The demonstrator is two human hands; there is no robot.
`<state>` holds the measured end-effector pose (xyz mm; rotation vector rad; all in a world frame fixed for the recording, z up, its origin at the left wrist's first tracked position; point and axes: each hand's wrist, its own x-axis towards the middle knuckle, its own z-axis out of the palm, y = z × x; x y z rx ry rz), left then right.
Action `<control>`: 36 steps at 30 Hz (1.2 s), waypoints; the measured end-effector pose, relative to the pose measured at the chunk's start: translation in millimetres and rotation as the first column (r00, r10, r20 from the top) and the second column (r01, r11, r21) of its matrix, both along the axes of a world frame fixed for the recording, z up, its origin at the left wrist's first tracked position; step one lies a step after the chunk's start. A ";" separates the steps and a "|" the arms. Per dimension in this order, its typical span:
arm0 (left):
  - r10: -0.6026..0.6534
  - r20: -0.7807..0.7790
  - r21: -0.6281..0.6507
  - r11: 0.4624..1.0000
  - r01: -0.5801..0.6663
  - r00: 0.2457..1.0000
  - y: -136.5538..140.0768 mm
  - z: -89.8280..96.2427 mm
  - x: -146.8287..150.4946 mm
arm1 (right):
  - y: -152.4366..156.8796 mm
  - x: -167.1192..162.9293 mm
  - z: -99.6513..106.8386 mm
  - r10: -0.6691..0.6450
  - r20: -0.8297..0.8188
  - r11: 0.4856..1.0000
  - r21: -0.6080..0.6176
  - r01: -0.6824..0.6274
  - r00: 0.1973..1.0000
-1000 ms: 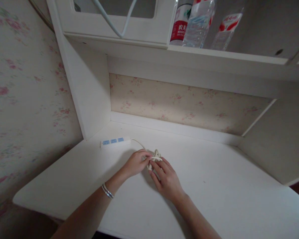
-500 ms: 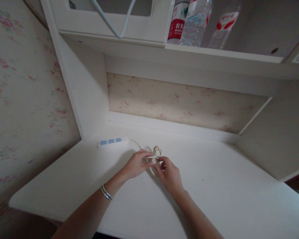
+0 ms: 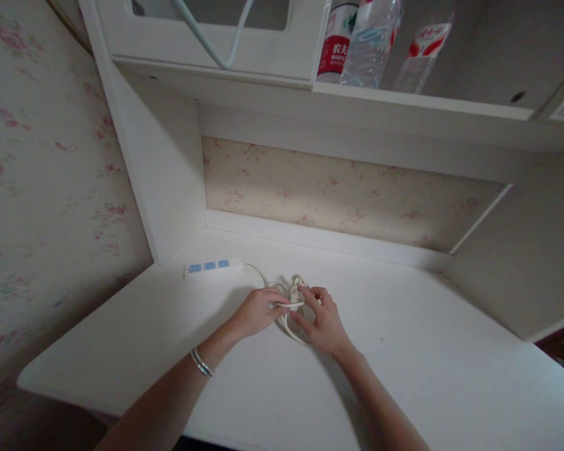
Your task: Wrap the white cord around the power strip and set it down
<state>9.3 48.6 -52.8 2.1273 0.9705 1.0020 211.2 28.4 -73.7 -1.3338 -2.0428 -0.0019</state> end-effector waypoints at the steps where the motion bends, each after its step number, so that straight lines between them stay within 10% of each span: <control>1: -0.009 0.005 -0.005 1.000 0.009 1.000 0.1 -0.6 -0.2 | 1.2 3.6 -0.5 0.045 -0.011 0.999 -0.029 -0.045 0.999; 6: -0.033 -0.013 0.023 0.999 0.034 0.999 1.1 -3.9 -0.7 | 4.2 15.0 3.0 0.184 -0.152 0.963 -0.169 -0.209 0.971; 18: -0.042 -0.264 0.239 0.965 0.108 0.964 1.3 -8.3 -2.3 | 1.1 5.3 5.7 -0.086 0.243 0.995 -0.035 0.097 0.966; 27: -0.011 -0.274 0.221 0.972 0.074 0.962 -3.9 -3.2 -1.0 | 18.6 22.8 -8.1 -0.161 -0.177 0.987 -0.015 0.161 0.971; 36: 0.014 -0.248 0.232 0.972 0.046 0.969 -5.6 0.2 1.2 | 27.9 27.5 -3.1 -0.185 -0.859 0.983 -0.166 0.082 0.477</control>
